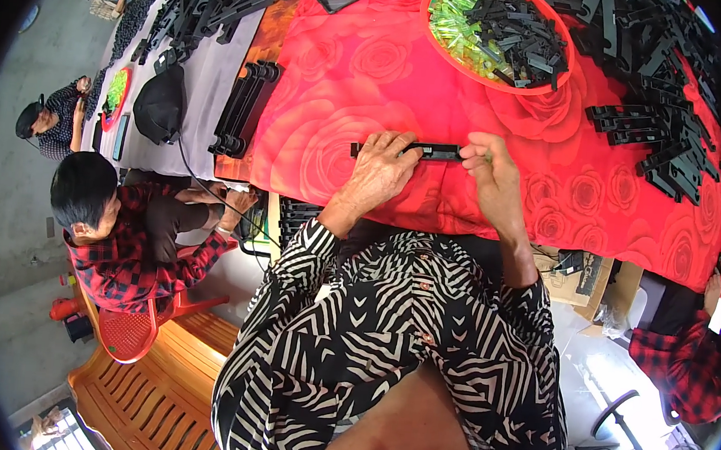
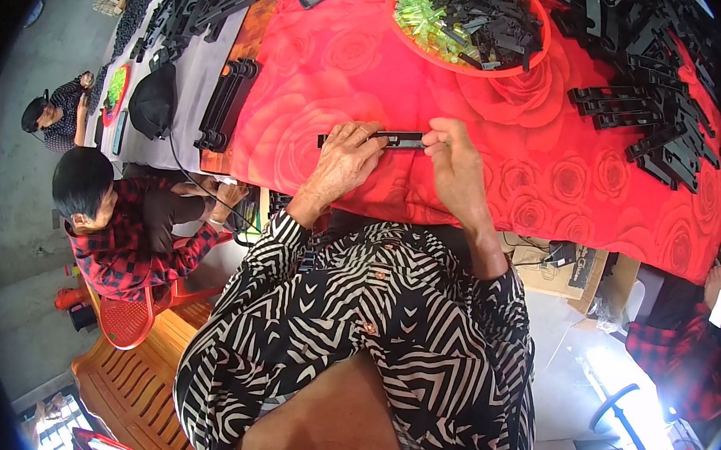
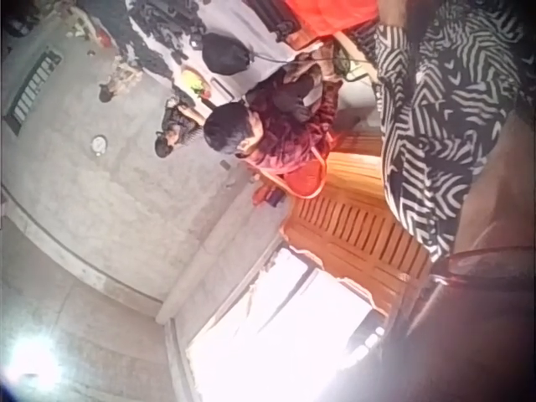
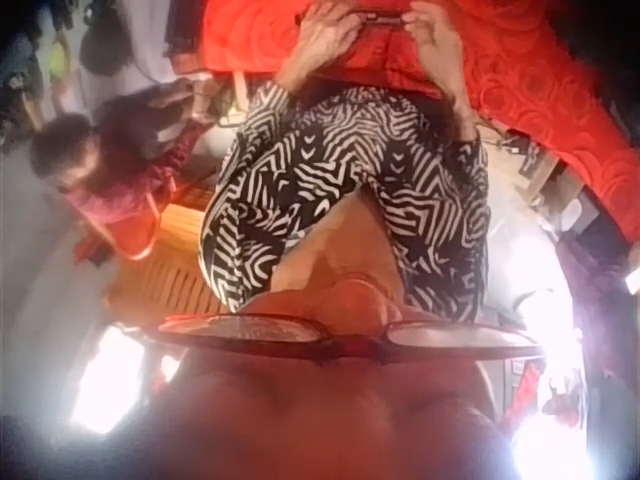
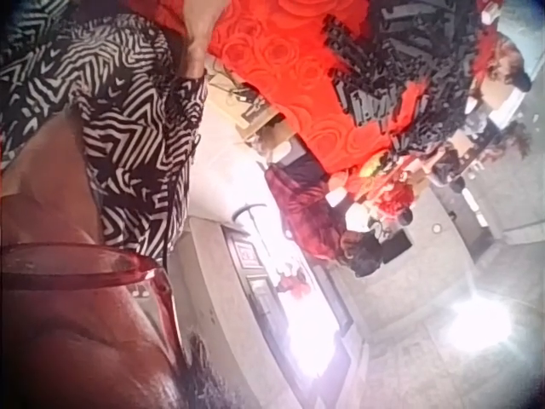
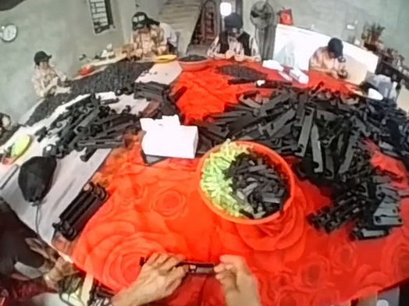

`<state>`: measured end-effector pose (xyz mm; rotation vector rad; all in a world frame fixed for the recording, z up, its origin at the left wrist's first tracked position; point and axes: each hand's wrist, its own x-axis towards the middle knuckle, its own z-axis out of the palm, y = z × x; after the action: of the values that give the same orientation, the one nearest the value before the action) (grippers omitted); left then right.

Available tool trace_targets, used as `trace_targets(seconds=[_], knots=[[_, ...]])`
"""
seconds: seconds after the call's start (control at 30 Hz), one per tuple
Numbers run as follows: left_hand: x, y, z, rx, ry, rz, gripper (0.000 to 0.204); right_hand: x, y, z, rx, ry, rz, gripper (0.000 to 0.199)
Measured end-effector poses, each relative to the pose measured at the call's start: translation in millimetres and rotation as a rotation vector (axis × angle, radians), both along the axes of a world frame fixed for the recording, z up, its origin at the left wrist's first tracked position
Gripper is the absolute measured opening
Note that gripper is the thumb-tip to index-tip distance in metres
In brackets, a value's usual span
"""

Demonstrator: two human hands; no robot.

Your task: The person assembles spirit levels by picking small vials from a tray and pressing them into black plastic frames by hand.

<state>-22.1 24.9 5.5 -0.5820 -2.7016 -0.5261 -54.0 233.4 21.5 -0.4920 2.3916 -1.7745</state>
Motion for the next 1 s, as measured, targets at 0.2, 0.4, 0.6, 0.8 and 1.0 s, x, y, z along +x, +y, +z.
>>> trace_targets(seconds=[0.2,0.4,0.6,0.8,1.0], knots=[[1,5,1,0.008,0.010,0.014,0.020,6,-5,-6,-0.484,-0.272,-0.163,0.028],[2,5,0,0.055,0.006,0.021,0.020,8,-11,-8,-0.453,-0.031,-0.261,0.012],[2,6,-3,0.093,0.013,0.020,0.021,5,-12,-10,-0.406,0.024,-0.283,0.012],[2,6,-7,0.122,0.037,0.029,0.021,5,-25,-4,0.023,0.086,-0.270,0.006],[-1,6,-9,0.197,0.044,0.017,0.020,0,-28,-11,0.139,0.420,-0.156,0.014]])
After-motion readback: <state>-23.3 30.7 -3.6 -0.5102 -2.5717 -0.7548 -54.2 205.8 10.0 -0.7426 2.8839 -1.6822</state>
